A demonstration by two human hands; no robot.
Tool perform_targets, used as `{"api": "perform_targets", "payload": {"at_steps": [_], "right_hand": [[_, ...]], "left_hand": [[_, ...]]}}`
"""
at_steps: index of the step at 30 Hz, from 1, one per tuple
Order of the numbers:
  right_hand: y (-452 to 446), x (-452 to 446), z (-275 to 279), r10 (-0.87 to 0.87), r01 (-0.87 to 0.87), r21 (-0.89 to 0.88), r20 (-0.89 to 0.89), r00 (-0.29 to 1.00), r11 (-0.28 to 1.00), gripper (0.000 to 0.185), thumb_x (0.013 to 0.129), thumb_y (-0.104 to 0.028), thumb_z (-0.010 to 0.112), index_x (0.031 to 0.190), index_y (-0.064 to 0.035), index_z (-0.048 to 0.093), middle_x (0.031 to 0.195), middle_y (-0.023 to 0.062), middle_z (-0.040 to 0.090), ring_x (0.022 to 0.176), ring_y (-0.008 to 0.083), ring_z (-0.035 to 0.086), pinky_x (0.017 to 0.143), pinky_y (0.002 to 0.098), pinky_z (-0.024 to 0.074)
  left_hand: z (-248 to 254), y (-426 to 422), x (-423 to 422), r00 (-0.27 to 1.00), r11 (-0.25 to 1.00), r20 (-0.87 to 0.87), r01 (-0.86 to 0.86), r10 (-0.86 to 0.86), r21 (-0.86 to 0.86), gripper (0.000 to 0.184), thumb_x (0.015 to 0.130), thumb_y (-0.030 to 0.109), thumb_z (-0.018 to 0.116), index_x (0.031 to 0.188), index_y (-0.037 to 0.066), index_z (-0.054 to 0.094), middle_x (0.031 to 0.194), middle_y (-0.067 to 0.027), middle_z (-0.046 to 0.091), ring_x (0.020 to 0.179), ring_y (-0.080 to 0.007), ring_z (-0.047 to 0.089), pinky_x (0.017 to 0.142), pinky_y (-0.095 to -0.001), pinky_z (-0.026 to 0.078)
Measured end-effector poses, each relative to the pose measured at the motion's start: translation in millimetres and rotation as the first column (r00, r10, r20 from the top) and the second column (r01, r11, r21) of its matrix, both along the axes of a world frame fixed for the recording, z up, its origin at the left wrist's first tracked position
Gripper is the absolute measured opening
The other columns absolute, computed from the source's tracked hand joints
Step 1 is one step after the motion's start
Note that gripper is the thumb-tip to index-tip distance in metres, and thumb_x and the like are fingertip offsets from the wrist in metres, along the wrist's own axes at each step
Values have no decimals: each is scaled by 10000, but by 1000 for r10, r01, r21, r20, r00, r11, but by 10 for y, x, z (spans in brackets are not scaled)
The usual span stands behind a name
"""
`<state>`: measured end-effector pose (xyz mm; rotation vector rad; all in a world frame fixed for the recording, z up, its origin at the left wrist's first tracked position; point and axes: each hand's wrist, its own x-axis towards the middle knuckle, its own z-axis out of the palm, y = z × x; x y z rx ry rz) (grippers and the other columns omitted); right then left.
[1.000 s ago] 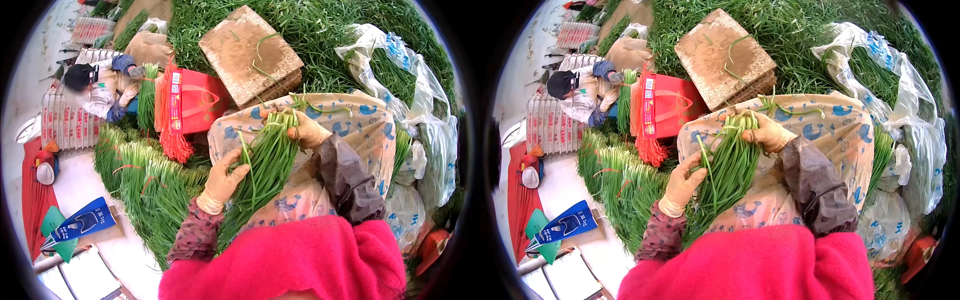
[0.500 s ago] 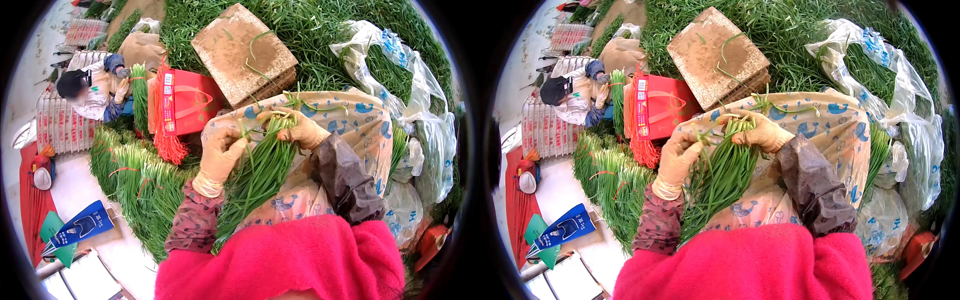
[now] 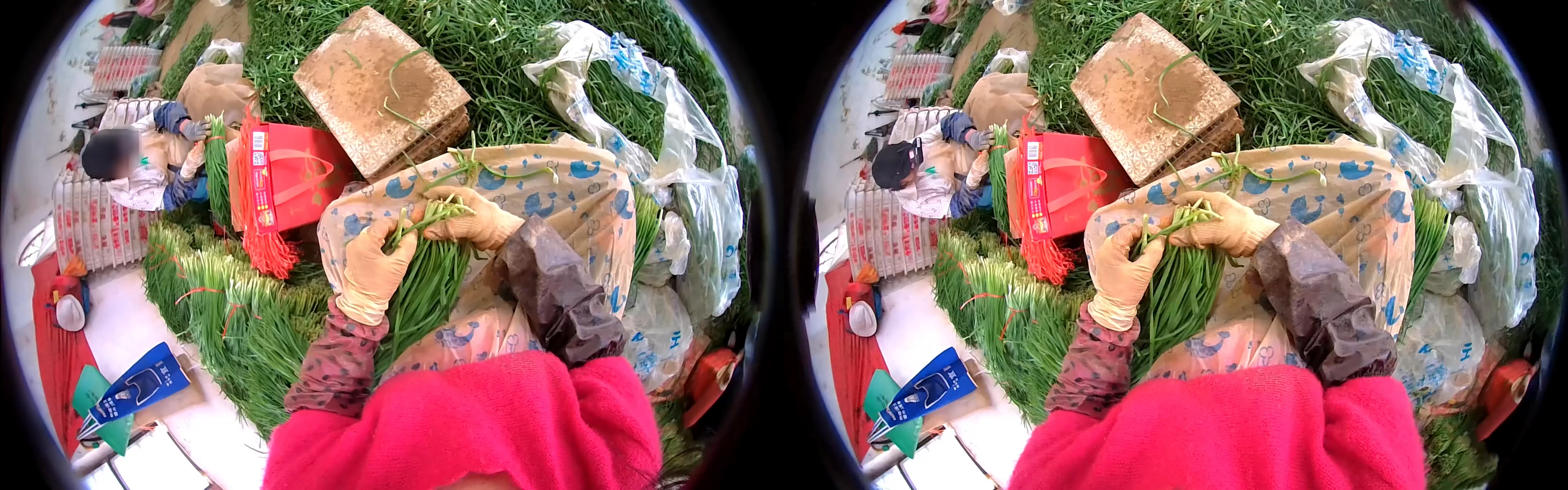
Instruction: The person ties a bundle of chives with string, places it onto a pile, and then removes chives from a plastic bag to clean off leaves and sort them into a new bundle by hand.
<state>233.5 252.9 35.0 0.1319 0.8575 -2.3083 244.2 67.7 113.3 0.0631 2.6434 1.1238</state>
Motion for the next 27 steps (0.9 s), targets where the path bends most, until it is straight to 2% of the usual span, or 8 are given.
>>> {"api": "perform_targets", "payload": {"at_steps": [1,3,6,8,10,14,18,27], "right_hand": [[-17,32,-36,-3,3,1,4,1000,1000,495,747,-80,769,1185,3,555,1058,57,643,945,132,609,850,267,493],[-68,75,-121,60,-58,225,0,998,973,529,726,-125,765,1188,25,559,1010,53,651,891,127,611,794,250,495],[-102,45,-76,267,-201,559,-39,963,804,494,725,-157,722,1166,19,586,953,61,662,851,117,611,771,249,493],[-35,73,25,256,-201,628,3,967,752,424,742,-171,693,1113,17,608,895,56,668,811,104,611,755,245,488],[-64,103,-91,88,-86,344,7,996,935,366,733,-147,700,1057,7,623,879,39,666,794,96,603,733,238,484],[-64,135,-74,7,-1,138,-40,999,990,303,706,-73,723,991,-14,638,859,17,656,765,96,592,706,238,479],[-51,154,172,-82,80,33,50,995,996,388,781,-68,724,1157,-52,632,852,-7,640,704,62,553,651,211,456],[-173,179,264,-180,96,441,154,971,892,338,810,-179,747,1095,-27,648,923,30,672,802,88,596,716,239,501]], "left_hand": [[-20,2,3,1000,1000,4,3,-3,1,158,800,78,701,939,14,662,792,-31,649,705,-87,580,636,-252,462],[-59,7,-7,855,950,-453,129,-252,-283,164,784,74,700,937,35,655,765,-93,658,698,-156,637,616,-299,488],[31,-31,-177,762,929,-580,75,-288,-364,174,790,87,692,956,51,653,776,-128,657,723,-223,661,616,-339,502],[26,-222,-347,838,910,-541,-169,-69,-378,154,800,99,687,940,44,655,809,-136,658,742,-227,662,614,-331,509],[50,-285,-488,909,896,-415,-216,40,-388,208,813,137,704,989,32,671,898,-150,673,806,-204,665,683,-306,519],[-438,-423,-542,979,998,-204,6,-19,-65,285,868,258,641,1058,47,662,949,-157,664,852,-302,645,749,-364,498],[-370,-261,-484,909,921,-321,142,-267,-363,228,845,147,659,1041,31,661,920,-142,675,848,-267,651,773,-336,499],[-193,71,-192,888,817,-19,415,-460,-400,177,778,175,656,917,67,676,854,-152,651,831,-344,621,742,-427,490]]}}
